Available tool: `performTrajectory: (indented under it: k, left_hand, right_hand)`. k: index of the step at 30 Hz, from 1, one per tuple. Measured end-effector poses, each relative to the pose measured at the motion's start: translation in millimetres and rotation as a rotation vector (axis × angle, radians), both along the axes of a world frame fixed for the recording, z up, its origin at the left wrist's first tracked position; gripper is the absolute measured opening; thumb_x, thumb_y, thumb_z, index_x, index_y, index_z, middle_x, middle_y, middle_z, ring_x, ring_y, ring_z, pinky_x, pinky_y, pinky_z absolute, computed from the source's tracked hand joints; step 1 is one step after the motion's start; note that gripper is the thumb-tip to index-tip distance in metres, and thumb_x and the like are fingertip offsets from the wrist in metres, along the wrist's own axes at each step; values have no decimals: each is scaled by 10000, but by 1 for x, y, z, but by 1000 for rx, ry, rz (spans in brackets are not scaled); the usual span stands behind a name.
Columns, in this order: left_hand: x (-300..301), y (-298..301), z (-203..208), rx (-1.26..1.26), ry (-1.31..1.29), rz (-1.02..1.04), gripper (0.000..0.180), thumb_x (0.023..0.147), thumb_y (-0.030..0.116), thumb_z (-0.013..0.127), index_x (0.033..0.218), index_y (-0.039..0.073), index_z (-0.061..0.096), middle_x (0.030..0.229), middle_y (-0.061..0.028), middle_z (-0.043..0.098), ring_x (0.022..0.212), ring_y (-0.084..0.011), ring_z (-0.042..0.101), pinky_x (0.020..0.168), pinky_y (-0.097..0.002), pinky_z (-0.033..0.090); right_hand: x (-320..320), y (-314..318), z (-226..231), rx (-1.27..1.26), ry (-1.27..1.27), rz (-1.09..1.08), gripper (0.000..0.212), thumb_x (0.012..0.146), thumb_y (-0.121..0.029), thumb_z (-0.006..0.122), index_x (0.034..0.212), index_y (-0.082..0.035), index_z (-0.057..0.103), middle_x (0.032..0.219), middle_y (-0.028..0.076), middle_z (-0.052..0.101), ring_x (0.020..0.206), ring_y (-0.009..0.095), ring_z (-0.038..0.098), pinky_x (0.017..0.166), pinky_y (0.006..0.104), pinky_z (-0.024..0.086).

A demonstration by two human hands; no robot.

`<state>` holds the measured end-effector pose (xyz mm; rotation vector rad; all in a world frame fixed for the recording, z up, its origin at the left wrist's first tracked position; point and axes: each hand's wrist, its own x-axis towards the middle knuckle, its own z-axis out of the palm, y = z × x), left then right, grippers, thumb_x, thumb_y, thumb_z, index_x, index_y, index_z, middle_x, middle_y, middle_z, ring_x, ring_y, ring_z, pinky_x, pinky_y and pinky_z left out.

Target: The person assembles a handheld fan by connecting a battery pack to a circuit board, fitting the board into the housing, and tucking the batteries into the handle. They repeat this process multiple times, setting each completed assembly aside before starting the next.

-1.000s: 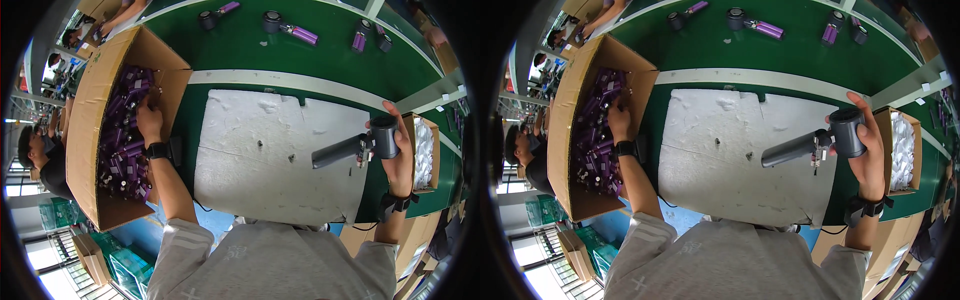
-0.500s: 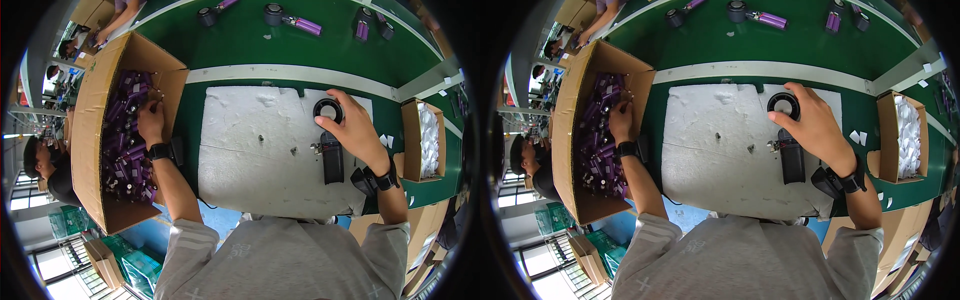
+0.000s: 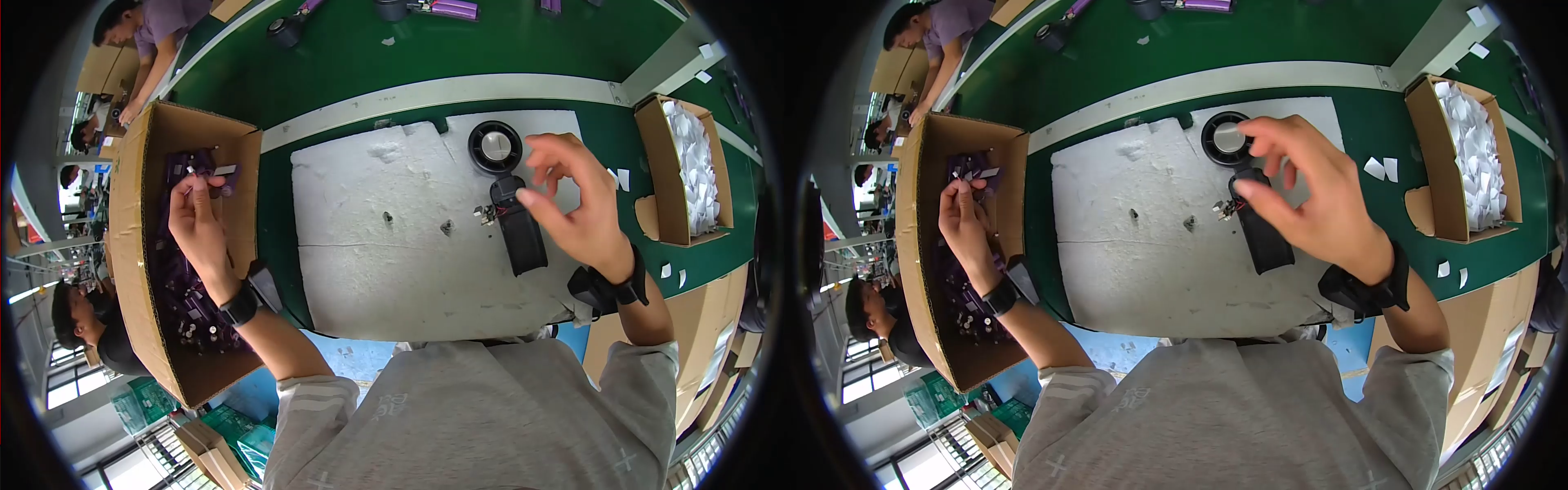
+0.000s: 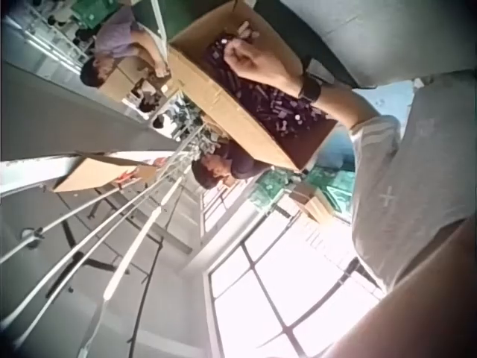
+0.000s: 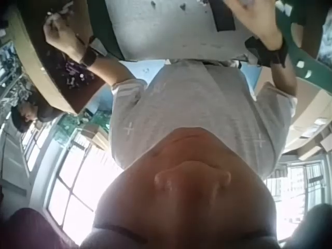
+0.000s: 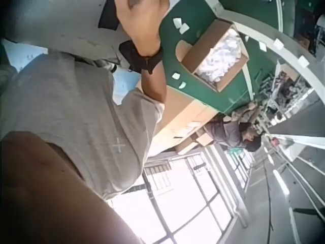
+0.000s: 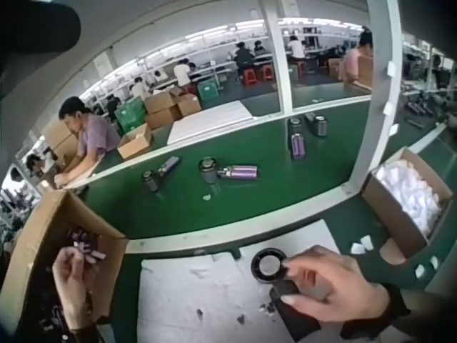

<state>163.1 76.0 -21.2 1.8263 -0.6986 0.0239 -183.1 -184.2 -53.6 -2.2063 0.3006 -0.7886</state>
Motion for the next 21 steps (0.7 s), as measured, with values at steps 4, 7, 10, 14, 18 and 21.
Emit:
performTrajectory:
  k: [4, 7, 10, 14, 18, 21]
  left_hand:
    - [-127, -61, 34, -83, 208, -563, 108, 995, 72, 491, 1081, 18, 530, 899, -134, 701, 565, -97, 574, 602, -232, 493]
    - [-177, -97, 14, -172, 357, -1019, 137, 986, 49, 490, 1115, 6, 486, 976, -223, 677, 626, -170, 611, 631, -270, 524]
    - [-193, -123, -7, -232, 418, -939, 199, 927, 57, 608, 1091, 19, 501, 1040, -168, 656, 757, -168, 623, 702, -294, 521]
    - [-190, -118, -43, 233, 64, -746, 335, 825, 78, 742, 1082, 49, 529, 1071, -81, 618, 873, -159, 603, 748, -304, 502]
    - [-201, -124, -62, 371, 14, -837, 459, 724, 66, 818, 1096, 76, 549, 1051, -27, 588, 922, -151, 581, 771, -303, 481]
    - [-189, -137, -62, 335, 108, -850, 413, 724, 54, 802, 1057, 69, 559, 1021, -74, 589, 879, -215, 607, 726, -338, 496]
  right_hand:
    - [21, 19, 3, -133, -268, 73, 503, 722, -28, 774, 1182, -5, 572, 968, 117, 602, 754, 179, 603, 608, 289, 488]
    - [21, 25, 2, -229, -294, 126, 386, 716, -40, 776, 1058, 12, 603, 963, 137, 597, 778, 204, 606, 615, 299, 478]
    - [0, 12, -13, -85, -11, 101, 300, 720, -39, 769, 955, 8, 589, 933, 142, 578, 789, 226, 584, 646, 325, 473]
    - [0, 4, -18, 293, 314, -106, 263, 743, -32, 750, 916, -2, 553, 911, 137, 557, 765, 236, 549, 650, 311, 461]
    - [4, 2, -37, 141, 125, -88, 232, 780, -20, 721, 903, -7, 525, 905, 121, 550, 734, 232, 518, 648, 290, 456]
    - [11, 0, -43, 154, 90, -143, 237, 777, 1, 717, 907, -10, 520, 913, 119, 554, 746, 251, 528, 659, 297, 460]
